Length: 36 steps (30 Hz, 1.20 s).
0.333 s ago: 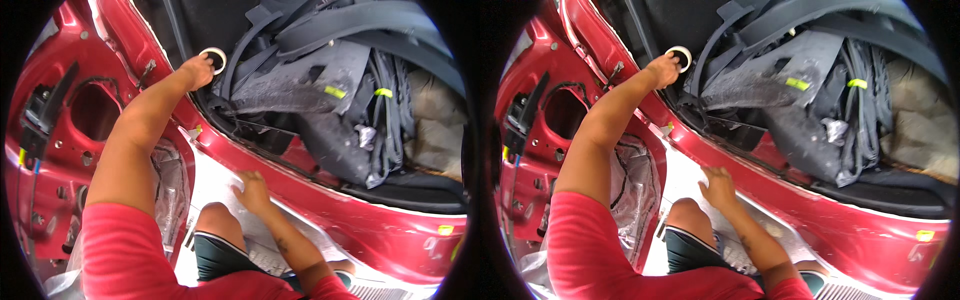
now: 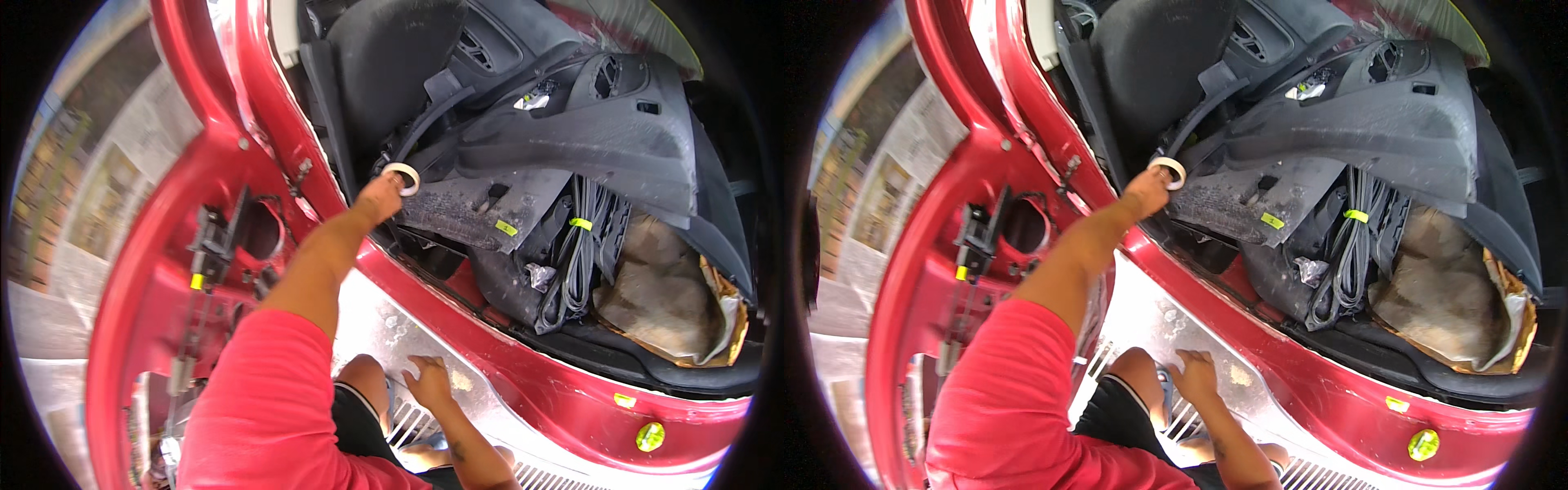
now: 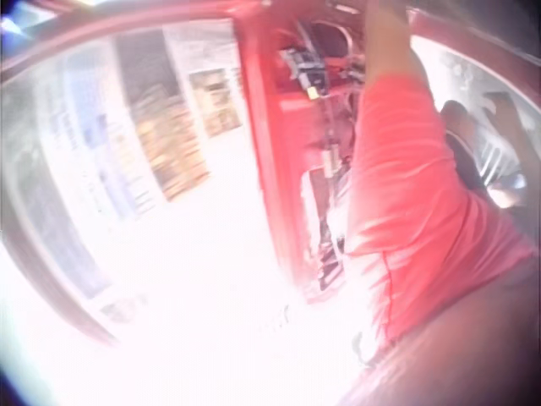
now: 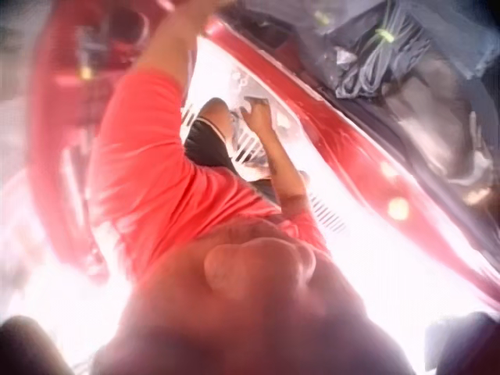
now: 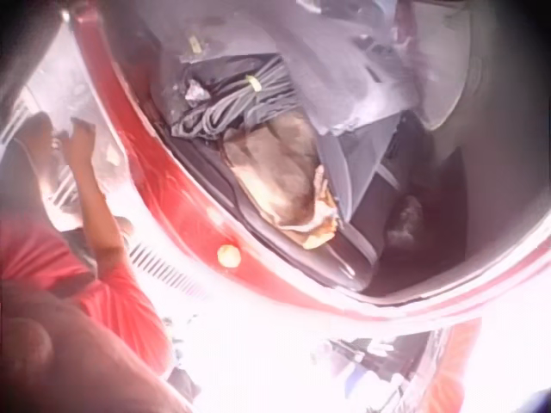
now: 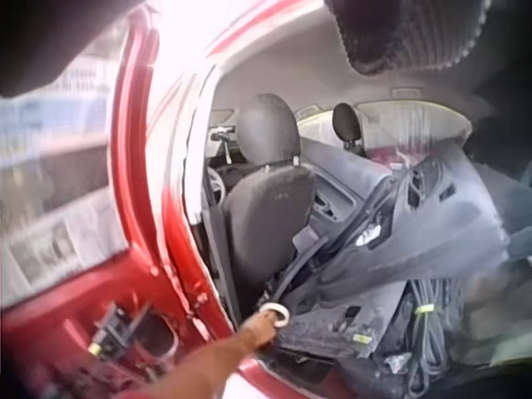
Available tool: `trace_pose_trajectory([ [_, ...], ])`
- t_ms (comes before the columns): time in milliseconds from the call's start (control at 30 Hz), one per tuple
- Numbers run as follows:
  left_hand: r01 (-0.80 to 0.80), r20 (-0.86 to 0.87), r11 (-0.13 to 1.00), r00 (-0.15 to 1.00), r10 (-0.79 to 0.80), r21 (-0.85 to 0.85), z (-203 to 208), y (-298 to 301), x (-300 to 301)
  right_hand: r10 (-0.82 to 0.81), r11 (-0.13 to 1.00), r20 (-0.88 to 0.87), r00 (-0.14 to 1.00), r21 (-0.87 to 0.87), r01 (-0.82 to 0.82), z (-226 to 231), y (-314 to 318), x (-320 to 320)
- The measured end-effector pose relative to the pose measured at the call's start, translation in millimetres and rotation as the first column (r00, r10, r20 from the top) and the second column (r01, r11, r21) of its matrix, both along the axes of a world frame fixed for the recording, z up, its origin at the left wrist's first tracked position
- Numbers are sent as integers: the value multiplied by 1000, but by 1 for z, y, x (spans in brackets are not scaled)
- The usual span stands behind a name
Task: The person applies yellow masking tape along the edges of a red car door frame and places a plastic sheet inside the door opening to cover the interior. They smooth the tape and plastic, then use a utility knife to trim the tape. Finally, they adjust the plastic sheet to ensure full coverage.
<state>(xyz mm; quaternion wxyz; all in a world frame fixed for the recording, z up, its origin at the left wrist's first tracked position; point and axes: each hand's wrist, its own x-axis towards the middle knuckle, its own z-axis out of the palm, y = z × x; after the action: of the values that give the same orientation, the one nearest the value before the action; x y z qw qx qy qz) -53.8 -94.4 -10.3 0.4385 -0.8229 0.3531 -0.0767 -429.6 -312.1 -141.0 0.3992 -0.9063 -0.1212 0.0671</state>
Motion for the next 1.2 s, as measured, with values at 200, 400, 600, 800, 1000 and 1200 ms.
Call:
trace_pose_trajectory([
  [200, -119, 22, 763, 985, 172, -636, 20, -13, -111, 109, 992, -182, 977, -36, -117, 84, -33, -75],
  [400, -739, -632, 422, 671, 388, -525, -7, -9, -284, -12, 1000, -338, 941, -1, 13, 175, -69, -140],
  [600, -910, -910, 394, 264, 320, -125, 17, -4, -519, -246, 926, -455, 856, 151, 346, 214, -133, -229],
  [800, -935, -960, 353, 66, 273, 36, -38, 22, -674, -90, 977, -477, 874, 128, 170, 238, -229, -294],
  [1000, -897, -938, -422, -30, 346, -127, 61, -56, -831, 655, 657, -321, 684, 689, -306, 530, -172, -286],
  [1200, -569, -976, -821, -159, 150, -34, 6, -127, -1004, 800, -583, 264, -539, 557, -592, 684, -54, -390],
])
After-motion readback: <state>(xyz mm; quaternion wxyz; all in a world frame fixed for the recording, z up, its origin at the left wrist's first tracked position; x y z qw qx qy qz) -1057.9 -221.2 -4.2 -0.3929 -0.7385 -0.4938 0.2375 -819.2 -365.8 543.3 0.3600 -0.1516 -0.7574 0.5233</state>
